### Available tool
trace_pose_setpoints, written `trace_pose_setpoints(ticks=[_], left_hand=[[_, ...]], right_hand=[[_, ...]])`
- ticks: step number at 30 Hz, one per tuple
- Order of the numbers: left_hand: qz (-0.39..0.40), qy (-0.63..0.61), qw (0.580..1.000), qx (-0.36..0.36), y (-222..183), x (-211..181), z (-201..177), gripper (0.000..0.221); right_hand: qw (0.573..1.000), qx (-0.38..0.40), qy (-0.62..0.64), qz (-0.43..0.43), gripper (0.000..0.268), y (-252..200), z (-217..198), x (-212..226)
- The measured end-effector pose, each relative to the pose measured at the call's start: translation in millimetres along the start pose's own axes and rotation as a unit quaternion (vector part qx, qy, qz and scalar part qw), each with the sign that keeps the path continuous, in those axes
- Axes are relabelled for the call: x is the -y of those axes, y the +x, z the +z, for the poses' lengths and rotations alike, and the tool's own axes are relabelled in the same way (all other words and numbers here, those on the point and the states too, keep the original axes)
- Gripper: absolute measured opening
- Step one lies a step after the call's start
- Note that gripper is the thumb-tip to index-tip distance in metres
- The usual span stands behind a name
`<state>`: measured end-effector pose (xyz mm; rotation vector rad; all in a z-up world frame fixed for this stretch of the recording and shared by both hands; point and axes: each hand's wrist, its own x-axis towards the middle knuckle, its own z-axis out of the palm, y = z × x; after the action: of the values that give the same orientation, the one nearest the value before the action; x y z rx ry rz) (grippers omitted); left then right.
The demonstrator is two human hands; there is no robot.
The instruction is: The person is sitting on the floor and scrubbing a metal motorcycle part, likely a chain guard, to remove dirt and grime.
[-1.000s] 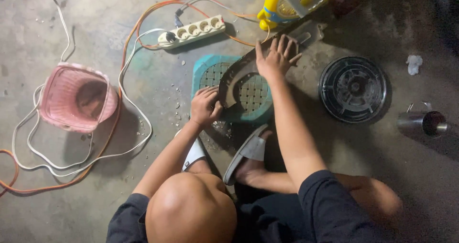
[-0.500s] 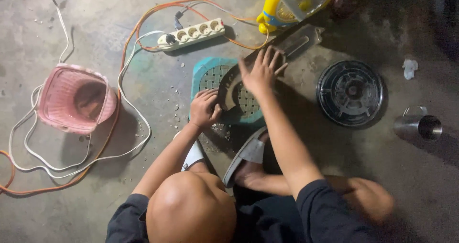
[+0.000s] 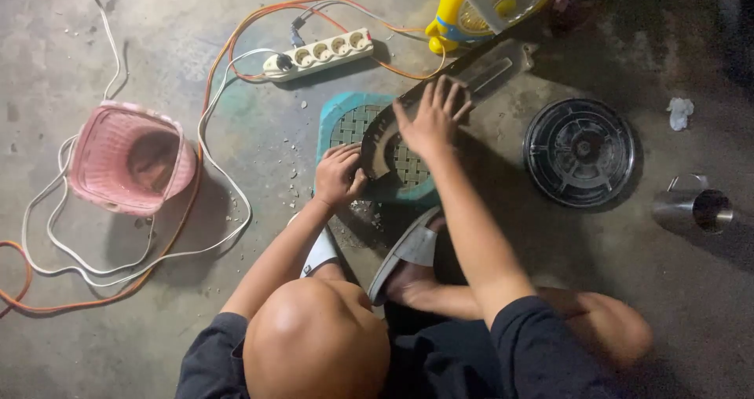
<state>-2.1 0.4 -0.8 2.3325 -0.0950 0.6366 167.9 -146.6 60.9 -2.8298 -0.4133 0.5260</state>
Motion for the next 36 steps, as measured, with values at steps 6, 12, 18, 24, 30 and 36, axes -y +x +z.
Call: trace_pose_setpoints(ticks=[6,12,18,24,30,36], left_hand=[[0.004,0.005,1.0,0.002,2,-1,-1,0.021],[-0.005,-0.001,1.0,-0.003,2,-4,-1,0.023],[-0.006,0.001,1.0,0.002,2,-2,0,0.024],[-0.005,-0.001,1.0,0.008,-1,0,1,0.023],[0.002,-0.006,1.0,0.009,0,2,0,0.019],[-0.006,-0.003,1.0,0.006,4,-7,-5,0.019]], right_hand=[[0.998,0.01,0.001,0.067,0.093,22,-9,-4],[0.993,0.011,0.021,0.116,0.105,88,-11,-59],[0.996,-0.003,0.006,0.085,0.099,30,-18,-7],[0.998,-0.011,0.058,0.04,0.096,-20,13,36],[0.995,-0.037,0.043,0.083,0.096,16,12,8],[0.993,0.002,0.011,0.113,0.1,94,7,-60]])
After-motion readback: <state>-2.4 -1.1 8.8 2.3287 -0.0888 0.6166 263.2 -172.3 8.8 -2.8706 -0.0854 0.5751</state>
